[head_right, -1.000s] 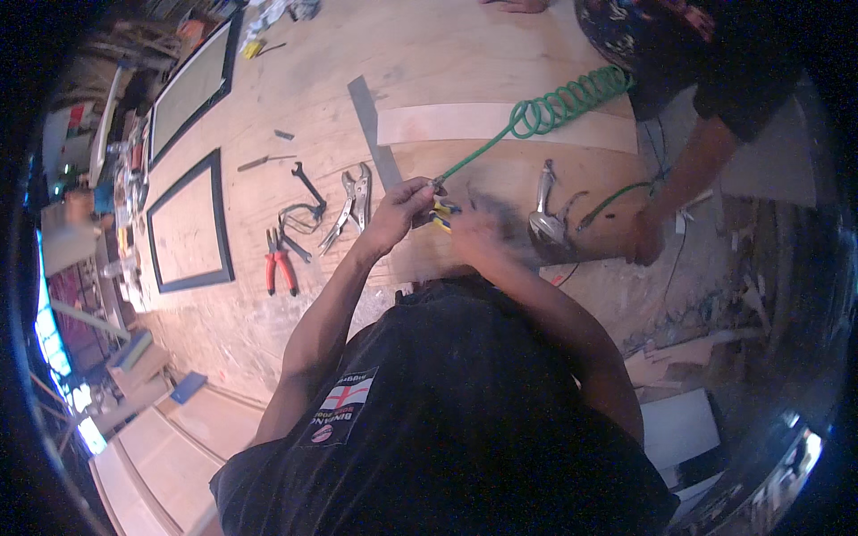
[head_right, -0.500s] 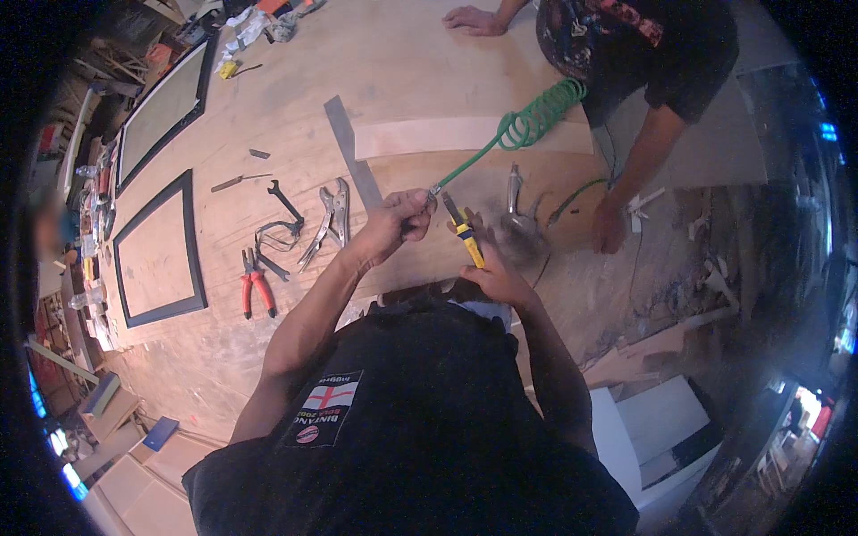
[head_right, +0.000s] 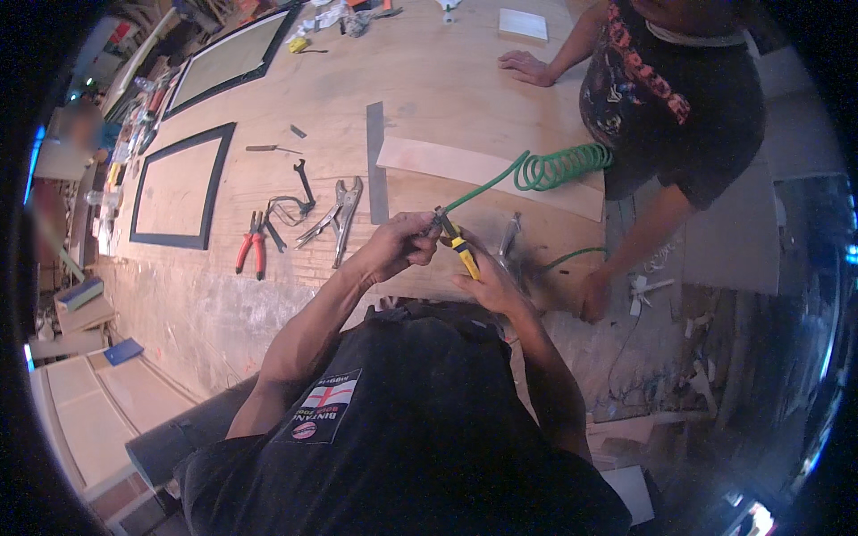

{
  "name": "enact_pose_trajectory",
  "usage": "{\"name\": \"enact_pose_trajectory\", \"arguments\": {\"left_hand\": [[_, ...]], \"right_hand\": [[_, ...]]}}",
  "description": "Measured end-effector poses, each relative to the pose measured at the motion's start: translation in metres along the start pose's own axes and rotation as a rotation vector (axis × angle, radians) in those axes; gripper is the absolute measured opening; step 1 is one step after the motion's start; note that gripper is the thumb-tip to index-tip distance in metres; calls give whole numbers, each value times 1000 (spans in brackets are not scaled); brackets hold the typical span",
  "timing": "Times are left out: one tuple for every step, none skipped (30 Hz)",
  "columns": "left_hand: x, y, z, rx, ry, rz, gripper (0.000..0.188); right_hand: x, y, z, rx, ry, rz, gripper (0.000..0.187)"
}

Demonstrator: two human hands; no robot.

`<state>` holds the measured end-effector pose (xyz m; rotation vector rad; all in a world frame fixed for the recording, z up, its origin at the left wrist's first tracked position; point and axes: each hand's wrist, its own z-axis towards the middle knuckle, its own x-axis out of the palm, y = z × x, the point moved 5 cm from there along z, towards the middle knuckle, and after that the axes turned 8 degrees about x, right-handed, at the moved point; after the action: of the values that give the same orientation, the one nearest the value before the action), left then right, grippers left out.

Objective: The person assembles a pneumatic tool by attaching a green air hose to a metal fitting using pliers and a wrench. They tighten the connection and test the assembly on a wooden workbench.

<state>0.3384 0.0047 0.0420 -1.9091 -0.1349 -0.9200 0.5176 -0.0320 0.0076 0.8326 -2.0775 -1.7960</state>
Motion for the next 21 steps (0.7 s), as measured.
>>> {"name": "enact_pose_trajectory", "arguments": {"left_hand": [[2,1,0,3,-10,22,33],[4,4,0,4,-14,42,33],[6,6,1,17,-35,57,34],[7,7,2,28,-55,74,34],[8,8,3,43,-76,88,34],[10,8,4,46,-70,80,34],[11,9,5,48,-64,73,33],[12,9,6,52,-58,64,33],[12,9,7,49,-61,68,33],[12,10,8,45,-63,73,33],[13,12,10,39,-62,77,33],[13,13,11,45,-60,90,33],[13,15,13,51,-58,105,33],[13,16,15,57,-53,120,33],[12,17,16,71,-63,152,33],[11,18,17,85,-73,185,33],[11,18,19,97,-81,215,34],[11,18,20,109,-90,239,34],[10,17,22,120,-98,262,34],[9,15,23,135,-105,286,34],[7,14,26,147,-110,339,34]], "right_hand": [[-3,0,0,1,15,-12,75],[-6,-3,-1,-9,16,-33,74],[-10,-7,-2,-19,15,-55,74],[-12,-9,-2,-28,12,-75,73],[-15,-9,-2,-41,23,-70,72],[-18,-10,-2,-53,32,-64,70],[-20,-10,-1,-64,39,-58,69],[-22,-7,-1,-70,30,-72,65],[-23,-3,-2,-77,20,-86,61],[-24,1,-2,-82,8,-99,57],[-26,3,-2,-91,0,-105,51],[-27,4,-1,-99,-8,-110,46],[-28,5,-1,-108,-18,-114,40],[-29,5,0,-118,-35,-125,36],[-29,3,0,-128,-54,-136,32],[-29,3,0,-138,-72,-147,27],[-29,2,0,-151,-82,-145,26],[-29,1,1,-163,-92,-143,24],[-29,1,1,-174,-103,-141,22],[-30,3,2,-193,-120,-154,22],[-31,7,2,-211,-138,-168,21]]}}
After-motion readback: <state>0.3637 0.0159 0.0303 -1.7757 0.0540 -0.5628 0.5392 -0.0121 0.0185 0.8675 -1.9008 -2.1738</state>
